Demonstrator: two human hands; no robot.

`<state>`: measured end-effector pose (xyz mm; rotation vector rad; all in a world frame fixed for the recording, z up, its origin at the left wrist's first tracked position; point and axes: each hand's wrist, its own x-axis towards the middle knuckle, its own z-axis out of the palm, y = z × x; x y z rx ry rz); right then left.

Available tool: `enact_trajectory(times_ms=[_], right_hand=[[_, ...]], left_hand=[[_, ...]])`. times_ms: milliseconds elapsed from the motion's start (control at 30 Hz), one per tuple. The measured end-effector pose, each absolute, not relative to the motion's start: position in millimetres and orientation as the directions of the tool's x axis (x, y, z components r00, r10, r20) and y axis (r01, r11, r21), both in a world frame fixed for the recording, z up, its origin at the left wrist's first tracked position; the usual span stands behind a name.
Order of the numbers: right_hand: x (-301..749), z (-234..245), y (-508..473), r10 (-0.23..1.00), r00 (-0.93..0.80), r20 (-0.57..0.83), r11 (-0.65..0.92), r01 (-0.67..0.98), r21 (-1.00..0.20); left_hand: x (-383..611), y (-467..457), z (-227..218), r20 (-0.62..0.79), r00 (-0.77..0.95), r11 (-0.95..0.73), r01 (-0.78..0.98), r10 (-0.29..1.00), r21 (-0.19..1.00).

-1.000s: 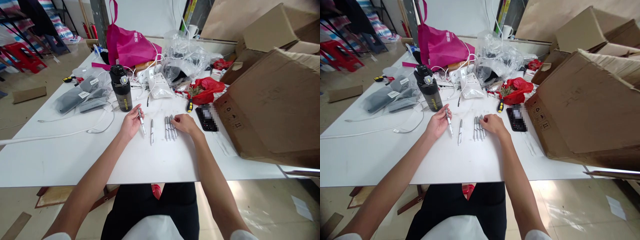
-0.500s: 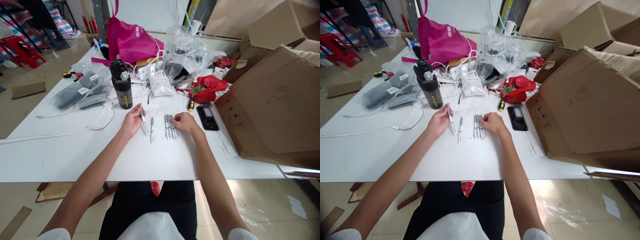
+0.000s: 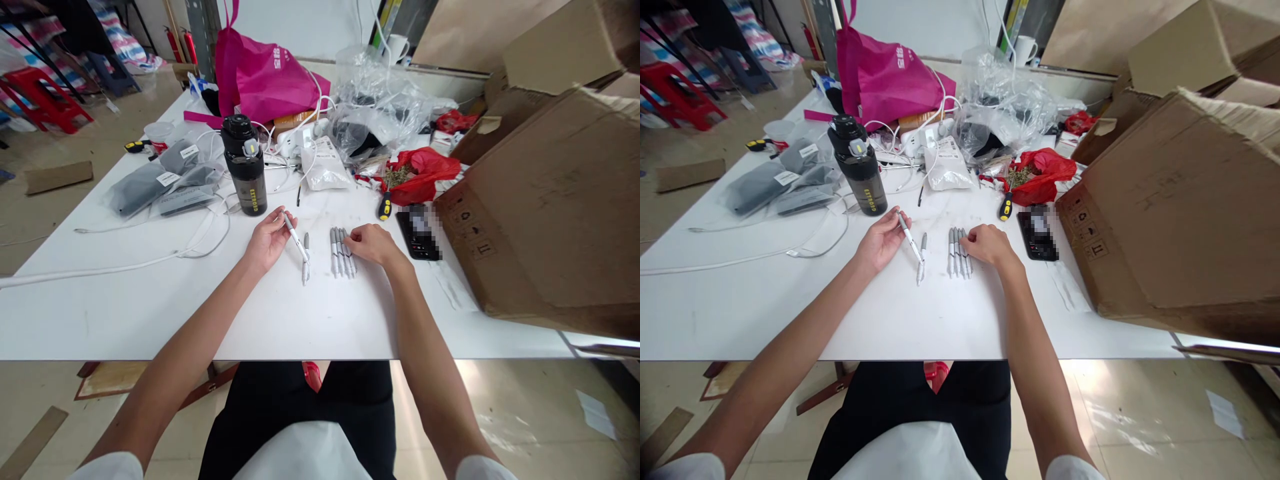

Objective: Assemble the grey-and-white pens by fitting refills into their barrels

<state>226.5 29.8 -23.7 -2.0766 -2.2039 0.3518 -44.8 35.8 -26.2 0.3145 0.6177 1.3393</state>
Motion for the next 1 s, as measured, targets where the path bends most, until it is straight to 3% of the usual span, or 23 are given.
enact_trajectory(times_ms=[533,1000], right_hand=[[221.5,-16.1,27.0,0.988,-0.04,-0.151,0.004,0.974,-0.227],[221.4,-18.6,27.2,0.993,-0.052,-0.103,0.01,0.929,-0.369]], left_hand=[[-44.2,35.9,-27.6,-0.233,0.116,0.234,-0.781,0.965,0.579],[-43.5,37.0,-32.8,-0.217,0.131,0.236,-0.777,0.967,0.584]])
